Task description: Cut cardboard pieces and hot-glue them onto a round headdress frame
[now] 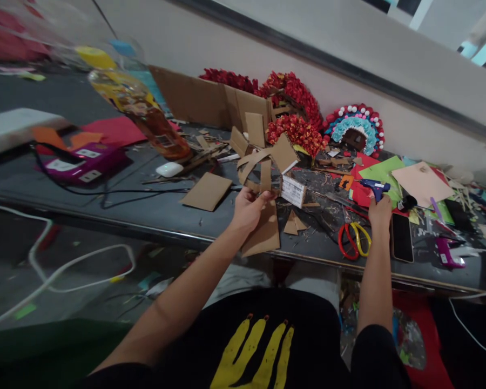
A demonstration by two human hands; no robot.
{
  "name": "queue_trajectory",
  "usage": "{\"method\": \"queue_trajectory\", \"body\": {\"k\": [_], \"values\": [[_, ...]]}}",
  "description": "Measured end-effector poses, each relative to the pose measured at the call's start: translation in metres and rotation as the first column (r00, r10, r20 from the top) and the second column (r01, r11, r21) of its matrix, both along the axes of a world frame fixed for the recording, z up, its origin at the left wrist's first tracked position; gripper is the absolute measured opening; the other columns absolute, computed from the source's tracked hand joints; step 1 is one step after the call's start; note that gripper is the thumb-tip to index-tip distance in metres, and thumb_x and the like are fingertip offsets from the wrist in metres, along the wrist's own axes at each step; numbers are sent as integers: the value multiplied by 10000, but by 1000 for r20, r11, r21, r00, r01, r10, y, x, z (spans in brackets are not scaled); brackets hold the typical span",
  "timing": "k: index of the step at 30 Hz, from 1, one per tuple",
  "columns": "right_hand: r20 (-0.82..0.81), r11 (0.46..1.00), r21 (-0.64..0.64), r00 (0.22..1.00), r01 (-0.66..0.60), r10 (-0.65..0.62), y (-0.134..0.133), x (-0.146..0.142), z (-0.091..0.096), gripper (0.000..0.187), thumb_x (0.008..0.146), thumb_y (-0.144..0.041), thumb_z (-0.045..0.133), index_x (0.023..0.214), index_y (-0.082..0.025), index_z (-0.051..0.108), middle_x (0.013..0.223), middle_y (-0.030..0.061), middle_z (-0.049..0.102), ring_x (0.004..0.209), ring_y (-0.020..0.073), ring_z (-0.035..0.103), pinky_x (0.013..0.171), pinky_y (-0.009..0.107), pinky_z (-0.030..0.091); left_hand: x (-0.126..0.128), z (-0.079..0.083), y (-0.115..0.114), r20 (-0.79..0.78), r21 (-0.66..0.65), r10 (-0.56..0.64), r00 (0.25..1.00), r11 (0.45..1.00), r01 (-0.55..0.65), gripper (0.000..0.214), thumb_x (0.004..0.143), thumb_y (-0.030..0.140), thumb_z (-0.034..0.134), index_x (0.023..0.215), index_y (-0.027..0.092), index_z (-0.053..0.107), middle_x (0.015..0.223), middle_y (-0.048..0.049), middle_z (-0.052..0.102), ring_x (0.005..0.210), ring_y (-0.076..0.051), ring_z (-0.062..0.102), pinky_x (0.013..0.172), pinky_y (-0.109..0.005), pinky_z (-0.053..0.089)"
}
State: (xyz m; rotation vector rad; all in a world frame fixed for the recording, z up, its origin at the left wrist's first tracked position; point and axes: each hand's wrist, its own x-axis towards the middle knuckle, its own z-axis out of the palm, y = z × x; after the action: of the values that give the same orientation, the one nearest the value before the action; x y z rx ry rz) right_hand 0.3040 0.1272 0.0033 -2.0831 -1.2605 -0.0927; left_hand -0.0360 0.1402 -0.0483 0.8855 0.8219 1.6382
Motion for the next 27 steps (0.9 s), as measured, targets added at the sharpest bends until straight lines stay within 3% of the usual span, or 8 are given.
{"method": "queue_trajectory", "body": {"k": [3,6,8,9,14,18,21,27], "values": [[1,1000,-26,1000,15,-15,4,8,2,315,703,-323,552,911,-87,559,934,184,577,937,286,516,867,485,392,-1,1,-1,5,0,6,1000,1000,-6,479,550,412,820,895,188,574,862,-8,689,741,-121,643,702,-251,541],[29,999,-21,999,41,-41,-10,-4,12,365,703,-299,569,982,-64,564,1047,229,550,1046,325,474,933,522,332,-1,3,-3,15,-7,16,1000,1000,-16,486,539,402,828,900,191,581,880,-13,692,750,-125,643,714,-258,542],[76,999,35,997,29,-31,-28,-27,18,382,755,-307,540,1059,-75,557,1150,255,519,1109,332,447,968,518,300,-1,4,-3,9,-1,26,1000,1000,-26,483,548,402,824,906,189,580,900,-23,694,777,-136,647,736,-267,539],[83,997,46,995,-61,57,-39,-43,19,371,797,-318,509,1079,-82,559,1157,254,527,1110,318,458,969,489,314,-1,4,-3,1,6,32,999,999,-32,480,558,406,818,912,186,579,906,-29,695,789,-143,650,743,-271,538],[9,919,-96,923,-383,386,-85,-130,1,289,836,-419,522,929,-172,640,839,51,657,726,171,595,747,300,474,-2,3,-3,-32,41,60,998,997,-59,459,609,409,791,941,179,574,935,-42,694,827,-157,655,757,-273,533],[48,879,-200,892,-433,450,-97,-172,-20,398,822,-442,556,1048,-121,626,949,113,625,911,236,586,836,363,464,-2,0,-2,-11,42,78,997,996,-77,463,604,401,798,941,172,576,938,-41,692,810,-146,656,749,-269,537],[121,887,-238,894,-396,432,-96,-182,-28,477,778,-469,612,1103,-120,613,1011,136,588,981,275,551,850,395,449,-2,-1,-1,-1,39,80,997,996,-80,464,582,405,810,910,170,582,894,-32,696,775,-138,656,725,-258,543],[104,840,-263,851,-475,514,-88,-179,-35,368,781,-466,617,1004,-177,659,959,95,588,936,255,546,823,380,438,-1,-1,-1,19,48,80,997,996,-81,449,577,392,818,893,176,583,876,-26,704,752,-130,660,705,-244,550]]}}
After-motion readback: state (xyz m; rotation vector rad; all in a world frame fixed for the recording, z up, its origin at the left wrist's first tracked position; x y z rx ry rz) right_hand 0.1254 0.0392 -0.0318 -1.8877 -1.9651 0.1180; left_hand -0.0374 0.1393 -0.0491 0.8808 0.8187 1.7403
